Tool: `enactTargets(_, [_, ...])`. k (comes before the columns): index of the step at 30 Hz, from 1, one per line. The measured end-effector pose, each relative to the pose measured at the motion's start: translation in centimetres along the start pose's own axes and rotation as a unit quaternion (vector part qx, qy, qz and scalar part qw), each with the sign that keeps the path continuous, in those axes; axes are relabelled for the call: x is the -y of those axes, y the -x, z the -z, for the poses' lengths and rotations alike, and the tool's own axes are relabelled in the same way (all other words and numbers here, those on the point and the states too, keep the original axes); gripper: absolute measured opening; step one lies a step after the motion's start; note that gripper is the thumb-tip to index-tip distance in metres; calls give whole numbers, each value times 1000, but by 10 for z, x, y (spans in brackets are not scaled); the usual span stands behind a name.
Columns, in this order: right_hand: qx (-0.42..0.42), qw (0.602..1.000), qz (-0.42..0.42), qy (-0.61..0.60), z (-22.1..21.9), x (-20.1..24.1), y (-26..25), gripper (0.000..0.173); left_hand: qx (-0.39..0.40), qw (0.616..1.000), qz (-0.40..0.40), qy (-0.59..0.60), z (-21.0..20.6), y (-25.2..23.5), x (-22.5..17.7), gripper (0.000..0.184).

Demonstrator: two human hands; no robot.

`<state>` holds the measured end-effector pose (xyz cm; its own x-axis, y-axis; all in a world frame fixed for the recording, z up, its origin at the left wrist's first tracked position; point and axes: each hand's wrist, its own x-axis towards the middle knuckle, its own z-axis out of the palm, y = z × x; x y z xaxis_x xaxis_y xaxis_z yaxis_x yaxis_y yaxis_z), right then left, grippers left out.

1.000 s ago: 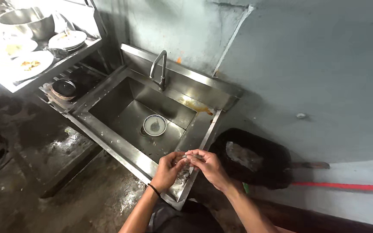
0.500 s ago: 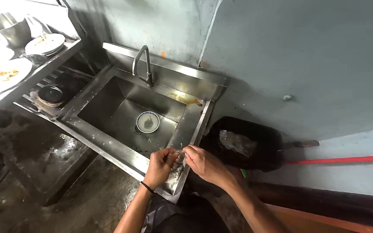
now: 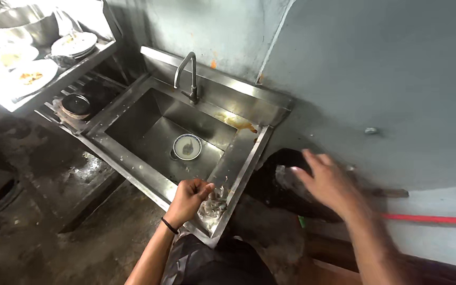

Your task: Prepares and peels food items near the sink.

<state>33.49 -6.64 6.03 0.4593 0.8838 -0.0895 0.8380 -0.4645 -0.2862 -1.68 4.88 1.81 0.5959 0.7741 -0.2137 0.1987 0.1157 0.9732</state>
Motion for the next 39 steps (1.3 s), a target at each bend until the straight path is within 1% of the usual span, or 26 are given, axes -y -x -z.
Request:
enactTargets(1, [5, 996, 73, -47, -9, 25, 10, 53, 8, 1000, 7, -18, -4, 0, -3, 26])
enactTargets(2, [11, 985, 141, -98, -21, 52, 21, 48, 16, 999, 9, -31, -8, -1, -7, 27])
enactTargets(4, [20, 953, 245, -178, -49, 93, 40, 47, 32, 998, 2, -51, -14, -5, -13, 28])
enactTargets(6, [-22, 928, 302, -219, -69, 113, 51, 35, 39, 998, -8, -50, -17, -5, -17, 27])
enactTargets(7, [-49, 922, 311, -227, -75, 118, 52, 29, 37, 998, -14, -42, -18, -5, -19, 27])
enactTargets(9, [-92, 919, 304, -234, -77, 122, 50, 27, 27, 999, -30, -14, -19, -5, -23, 25])
enactTargets(12, [-125, 918, 269, -264, -75, 131, 51, 30, -3, 996, -68, 65, -21, 1, -30, 25])
enactTargets(15, [-140, 926, 237, -258, -74, 142, 54, 37, -47, 981, -140, 122, -30, 7, -28, 32])
enactTargets(17, [-132, 937, 231, -226, -70, 149, 57, 39, -92, 970, -182, 129, -37, 10, -24, 25])
enactTargets(19, [-128, 942, 237, -199, -67, 154, 58, 37, -140, 962, -200, 122, -42, 13, -21, 18])
enactTargets(21, [-147, 938, 252, -188, -66, 156, 58, 32, -169, 960, -196, 108, -44, 15, -20, 15])
enactTargets(23, [-161, 931, 271, -185, -65, 156, 56, 27, -178, 962, -184, 99, -42, 18, -21, 15])
enactTargets(26, [-139, 925, 311, -171, -61, 154, 50, 23, -176, 965, -176, 83, -39, 21, -22, 16])
enactTargets(30, [-127, 912, 364, -140, -55, 155, 47, 18, -172, 966, -184, 56, -35, 23, -23, 11])
enactTargets(34, [-126, 898, 409, -103, -54, 155, 45, 17, -165, 975, -149, 4, -32, 22, -25, 8])
enactTargets(36, [-121, 897, 411, -110, -55, 154, 43, 16, -160, 978, -132, -9, -30, 20, -25, 6])
enactTargets(39, [-122, 913, 361, -147, -55, 154, 46, 16, -144, 983, -111, 22, -26, 18, -28, 7])
